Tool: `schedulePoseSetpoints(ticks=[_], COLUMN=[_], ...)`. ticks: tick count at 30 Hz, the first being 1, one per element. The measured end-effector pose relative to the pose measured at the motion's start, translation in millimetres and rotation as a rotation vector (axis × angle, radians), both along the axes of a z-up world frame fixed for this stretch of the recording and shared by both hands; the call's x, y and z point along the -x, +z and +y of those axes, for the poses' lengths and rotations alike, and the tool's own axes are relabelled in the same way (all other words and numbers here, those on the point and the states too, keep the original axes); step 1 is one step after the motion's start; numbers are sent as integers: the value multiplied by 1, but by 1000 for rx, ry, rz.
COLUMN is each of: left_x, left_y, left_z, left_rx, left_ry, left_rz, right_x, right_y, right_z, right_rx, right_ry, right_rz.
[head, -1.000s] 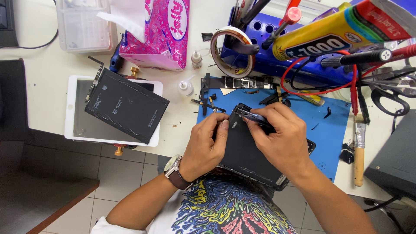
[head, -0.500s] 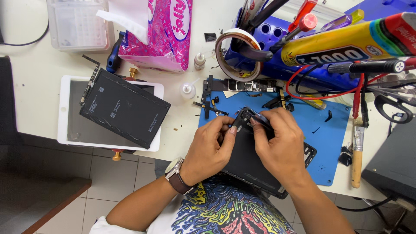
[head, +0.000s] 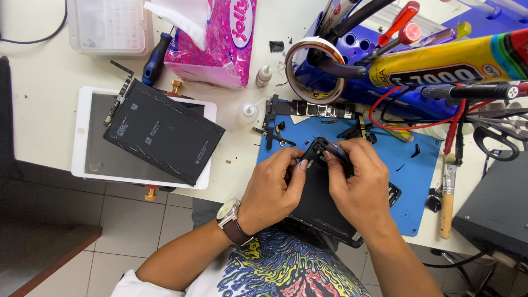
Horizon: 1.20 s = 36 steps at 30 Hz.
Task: The person uses a metal spudger to carefully pry and remove small components and adhesive strips from the back of a disassembled tablet. The person works methodically across the device's surface, placing removed pieces on the workbench.
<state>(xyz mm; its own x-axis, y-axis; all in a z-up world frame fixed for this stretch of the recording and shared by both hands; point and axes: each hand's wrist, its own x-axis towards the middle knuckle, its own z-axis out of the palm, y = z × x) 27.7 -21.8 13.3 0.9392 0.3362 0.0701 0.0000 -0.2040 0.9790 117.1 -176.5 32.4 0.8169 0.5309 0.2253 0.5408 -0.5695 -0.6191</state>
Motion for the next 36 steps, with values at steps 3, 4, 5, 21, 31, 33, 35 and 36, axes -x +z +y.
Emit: schedulePoseSetpoints(ticks=[3,4,5,21,31,33,35,36], left_x=[0,0,0,3,5,5,5,5], left_y=[-2,-2,-2,-2,-4,-3,-5,-5], left_z=[0,0,0,-4,-3,-3,-3,-3], left_rx=[6,8,5,-35,-55,-57,-64,-71], left_ry=[-5,-3,-5,38,20,30,31,29], left_rz=[-1,-2,-7,-12,-48,-51,-48,-45], right_x=[5,5,6,27,23,21,17,14], right_y=[11,9,7,-17,-3,-1,0,1], right_z=[10,9,8,15,16,17,16,15], right_rx=[-33,-31,-30,75,192,91,57,22], right_ry=[-3,-1,-10,-115,-139,-129,-97,-67], right_rz=[-34,-35,-43,-324,-283,-154,-109,-64])
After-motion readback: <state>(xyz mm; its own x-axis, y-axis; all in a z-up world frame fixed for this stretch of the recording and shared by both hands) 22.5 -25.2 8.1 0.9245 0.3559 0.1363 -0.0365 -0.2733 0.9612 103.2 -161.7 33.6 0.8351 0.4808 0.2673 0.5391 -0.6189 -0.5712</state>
